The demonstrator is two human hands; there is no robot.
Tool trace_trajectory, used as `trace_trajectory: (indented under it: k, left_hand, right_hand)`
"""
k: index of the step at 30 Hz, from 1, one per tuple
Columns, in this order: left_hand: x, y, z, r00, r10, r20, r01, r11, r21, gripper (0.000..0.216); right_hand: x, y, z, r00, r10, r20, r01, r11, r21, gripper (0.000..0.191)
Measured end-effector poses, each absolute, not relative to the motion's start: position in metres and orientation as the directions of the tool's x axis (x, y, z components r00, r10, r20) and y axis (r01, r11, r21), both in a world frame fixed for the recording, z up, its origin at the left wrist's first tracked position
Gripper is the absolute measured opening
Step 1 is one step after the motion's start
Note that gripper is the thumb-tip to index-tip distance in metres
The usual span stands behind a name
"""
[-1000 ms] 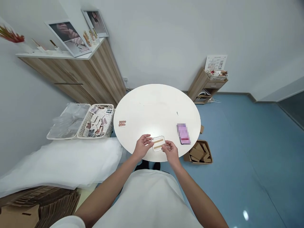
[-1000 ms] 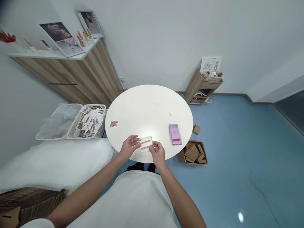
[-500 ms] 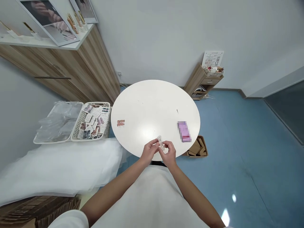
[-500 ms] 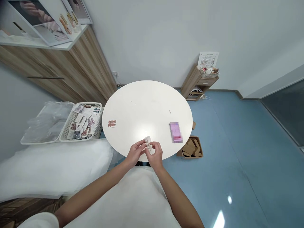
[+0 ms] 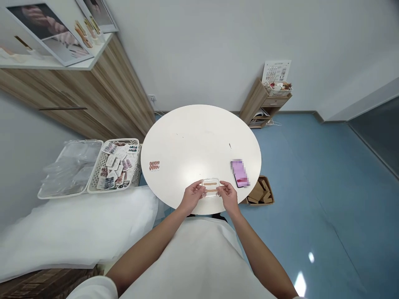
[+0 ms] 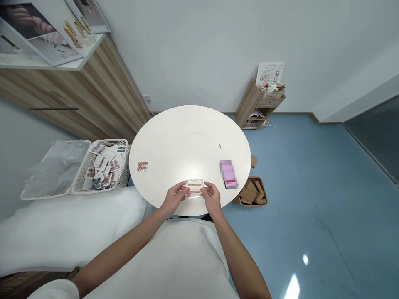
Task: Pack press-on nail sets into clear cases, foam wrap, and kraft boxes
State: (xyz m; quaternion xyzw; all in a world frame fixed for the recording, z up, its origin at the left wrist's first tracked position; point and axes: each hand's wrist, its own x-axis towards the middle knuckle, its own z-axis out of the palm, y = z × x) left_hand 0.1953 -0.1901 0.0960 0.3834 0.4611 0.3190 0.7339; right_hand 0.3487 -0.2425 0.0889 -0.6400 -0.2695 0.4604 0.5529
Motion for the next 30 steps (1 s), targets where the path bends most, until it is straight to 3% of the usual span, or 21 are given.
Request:
trace_trajectory:
  k: [5, 8, 12, 15, 19, 24, 30]
  left_hand:
    - [0.198, -0.18, 0.105, 0.48, 0.859, -0.177, 0.124, 0.133, 0.983, 0.091]
    - [0.206, -0.174, 0.111, 0.493, 0.862, -0.122, 0.207, 0.021, 0.978, 0.085]
    - [0.214, -0.171, 0.111, 0.493, 0.866, -0.081, 0.279, -0.069, 0.958, 0.075]
    - [0.215, -0.172, 0.107, 0.496, 0.866, -0.071, 0.358, -0.129, 0.925, 0.074]
    - [0.214, -0.175, 0.102, 0.515, 0.854, -0.078, 0.396, -0.156, 0.905, 0.076]
    - [0.21, -0.174, 0.101, 0.534, 0.842, -0.077, 0.403, -0.173, 0.899, 0.084]
    - [0.196, -0.168, 0.097, 0.563, 0.823, -0.076, 0.451, -0.229, 0.862, 0.099]
  right_hand:
    - [0.368, -0.233, 0.09, 0.398, 0.873, -0.281, -0.207, -0.213, -0.955, 0.029]
    - [0.381, -0.23, 0.089, 0.333, 0.906, -0.262, -0.154, -0.222, -0.963, 0.026]
    - [0.404, -0.228, 0.093, 0.177, 0.972, -0.158, 0.061, -0.171, -0.983, 0.029]
    - [0.423, -0.226, 0.101, -0.047, 0.999, -0.013, 0.274, 0.0, -0.962, 0.049]
    - [0.435, -0.223, 0.11, -0.294, 0.955, -0.019, 0.401, 0.105, -0.91, 0.062]
    - [0.431, -0.213, 0.113, -0.322, 0.947, -0.017, 0.474, 0.146, -0.868, 0.047]
    - [0.418, -0.211, 0.11, -0.296, 0.955, 0.005, 0.47, 0.15, -0.87, 0.045]
